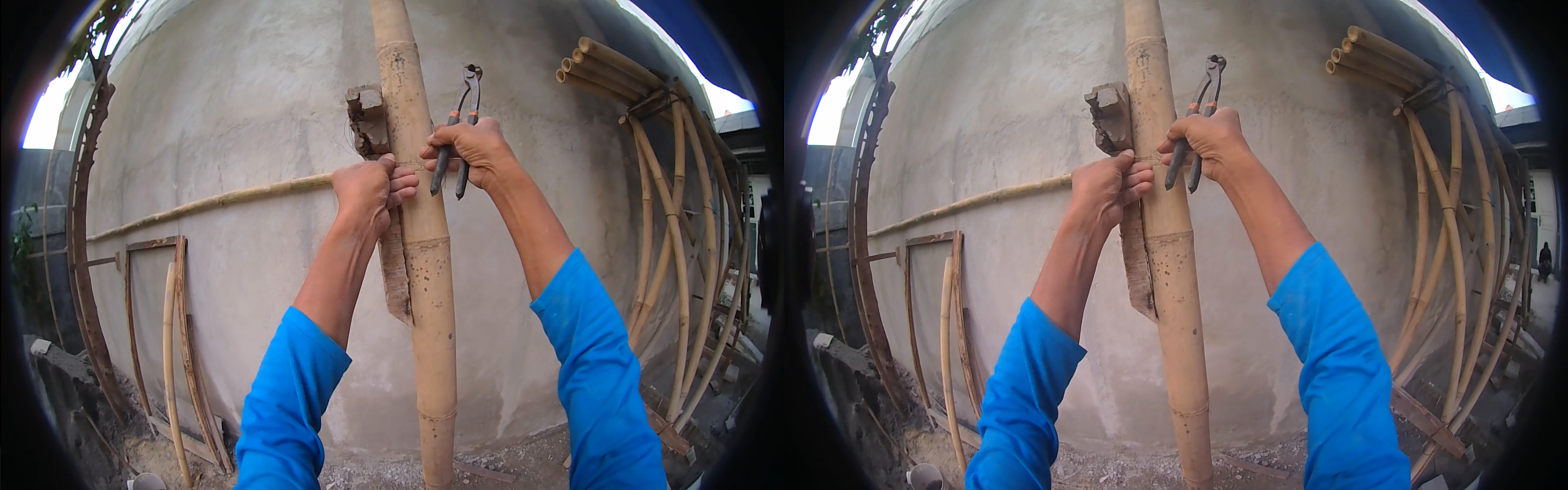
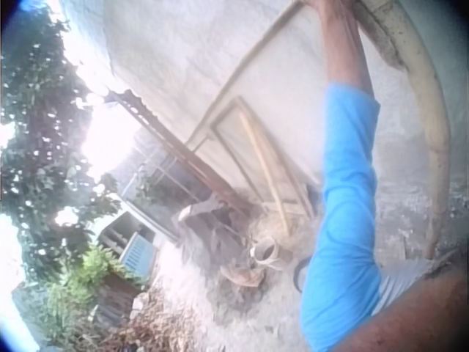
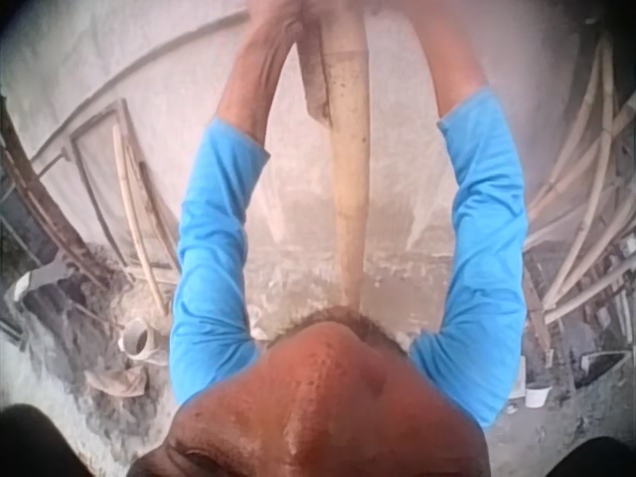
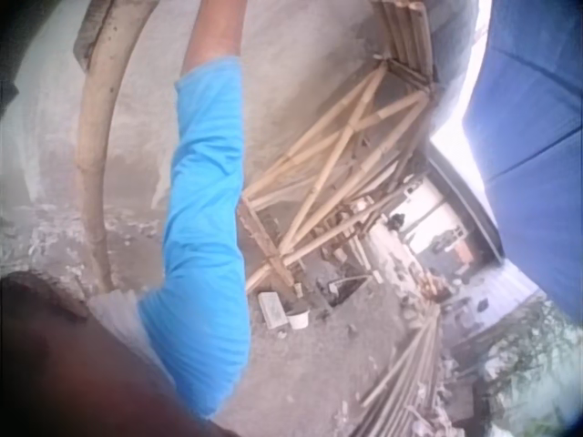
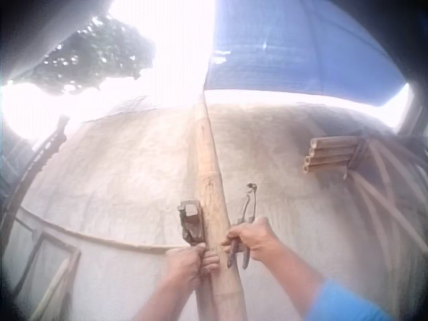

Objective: The person secures bamboo poles to a wall using metal wire and pliers. They cut wire segments, wrap them around the bamboo and wall fixtures, and twist them tight to fasten the structure.

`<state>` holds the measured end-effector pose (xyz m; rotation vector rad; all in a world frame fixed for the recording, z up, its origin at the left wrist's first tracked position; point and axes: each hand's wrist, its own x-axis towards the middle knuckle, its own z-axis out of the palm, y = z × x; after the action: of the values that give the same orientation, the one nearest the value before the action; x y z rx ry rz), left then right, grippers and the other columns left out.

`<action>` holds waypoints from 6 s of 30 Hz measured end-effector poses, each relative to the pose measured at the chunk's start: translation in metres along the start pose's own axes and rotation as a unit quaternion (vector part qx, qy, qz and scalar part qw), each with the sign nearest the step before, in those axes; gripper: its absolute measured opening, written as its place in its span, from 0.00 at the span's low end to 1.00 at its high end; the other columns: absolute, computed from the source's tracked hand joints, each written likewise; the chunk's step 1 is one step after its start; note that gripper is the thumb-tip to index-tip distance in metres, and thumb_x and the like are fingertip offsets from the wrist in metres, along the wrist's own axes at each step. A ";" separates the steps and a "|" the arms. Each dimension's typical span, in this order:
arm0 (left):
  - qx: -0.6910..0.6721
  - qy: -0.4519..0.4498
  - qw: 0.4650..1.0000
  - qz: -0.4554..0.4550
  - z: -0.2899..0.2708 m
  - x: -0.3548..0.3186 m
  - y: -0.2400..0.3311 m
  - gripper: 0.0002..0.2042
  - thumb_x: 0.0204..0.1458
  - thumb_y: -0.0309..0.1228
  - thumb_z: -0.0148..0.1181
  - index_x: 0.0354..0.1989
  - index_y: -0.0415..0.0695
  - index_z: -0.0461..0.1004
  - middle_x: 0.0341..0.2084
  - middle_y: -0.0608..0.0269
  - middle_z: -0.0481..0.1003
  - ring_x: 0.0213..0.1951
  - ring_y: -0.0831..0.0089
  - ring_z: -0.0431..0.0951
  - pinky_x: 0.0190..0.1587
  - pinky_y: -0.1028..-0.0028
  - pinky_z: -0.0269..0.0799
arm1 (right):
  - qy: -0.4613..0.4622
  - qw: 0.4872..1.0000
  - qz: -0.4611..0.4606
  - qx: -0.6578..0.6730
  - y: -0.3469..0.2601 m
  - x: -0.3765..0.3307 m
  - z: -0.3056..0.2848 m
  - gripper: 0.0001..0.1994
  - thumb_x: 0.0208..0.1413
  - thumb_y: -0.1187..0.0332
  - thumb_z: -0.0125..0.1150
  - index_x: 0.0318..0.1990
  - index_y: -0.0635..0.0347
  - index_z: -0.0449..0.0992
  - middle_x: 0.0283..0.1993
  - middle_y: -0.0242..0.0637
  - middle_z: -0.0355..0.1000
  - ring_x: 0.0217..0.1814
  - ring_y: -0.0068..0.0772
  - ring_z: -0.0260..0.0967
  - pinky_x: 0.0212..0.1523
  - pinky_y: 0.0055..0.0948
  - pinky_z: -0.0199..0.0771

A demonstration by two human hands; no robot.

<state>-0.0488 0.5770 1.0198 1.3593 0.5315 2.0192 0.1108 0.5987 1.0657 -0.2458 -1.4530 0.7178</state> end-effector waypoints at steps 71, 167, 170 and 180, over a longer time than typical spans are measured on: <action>0.048 0.027 0.998 -0.013 0.048 0.001 0.001 0.10 0.60 0.27 0.61 0.31 0.30 0.77 0.22 0.51 0.79 0.18 0.67 0.79 0.19 0.70 0.76 | 0.100 0.937 -0.087 -0.325 -0.016 0.024 0.013 0.18 0.38 0.80 0.66 0.41 0.70 0.73 0.39 0.48 0.77 0.37 0.41 0.81 0.34 0.36 0.80; 0.495 0.117 0.704 0.496 0.043 0.009 -0.036 0.07 0.49 0.26 0.63 0.24 0.34 0.77 0.25 0.40 0.77 0.29 0.44 0.81 0.34 0.54 0.76 | -0.088 0.991 0.017 -0.098 0.001 0.026 -0.026 0.06 0.54 0.78 0.63 0.27 0.67 0.73 0.23 0.39 0.71 0.19 0.30 0.72 0.15 0.35 0.76; 0.498 0.145 0.708 0.479 0.053 0.003 -0.042 0.08 0.45 0.27 0.66 0.23 0.36 0.76 0.25 0.43 0.78 0.29 0.44 0.81 0.34 0.54 0.77 | -0.084 0.987 0.028 -0.134 -0.015 0.027 -0.023 0.05 0.53 0.79 0.62 0.27 0.68 0.72 0.22 0.41 0.71 0.19 0.31 0.71 0.15 0.37 0.74; 0.287 0.246 0.860 0.343 0.093 -0.005 -0.055 0.09 0.49 0.26 0.61 0.23 0.31 0.77 0.20 0.37 0.76 0.26 0.43 0.80 0.34 0.53 0.74 | -0.123 0.929 -0.083 -0.338 -0.040 0.024 -0.010 0.07 0.44 0.80 0.62 0.22 0.63 0.69 0.20 0.33 0.66 0.19 0.27 0.68 0.18 0.32 0.69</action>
<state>0.0540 0.6107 1.0172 1.4902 1.0595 3.0045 0.1311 0.5846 1.1061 -0.5672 -1.9055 0.0833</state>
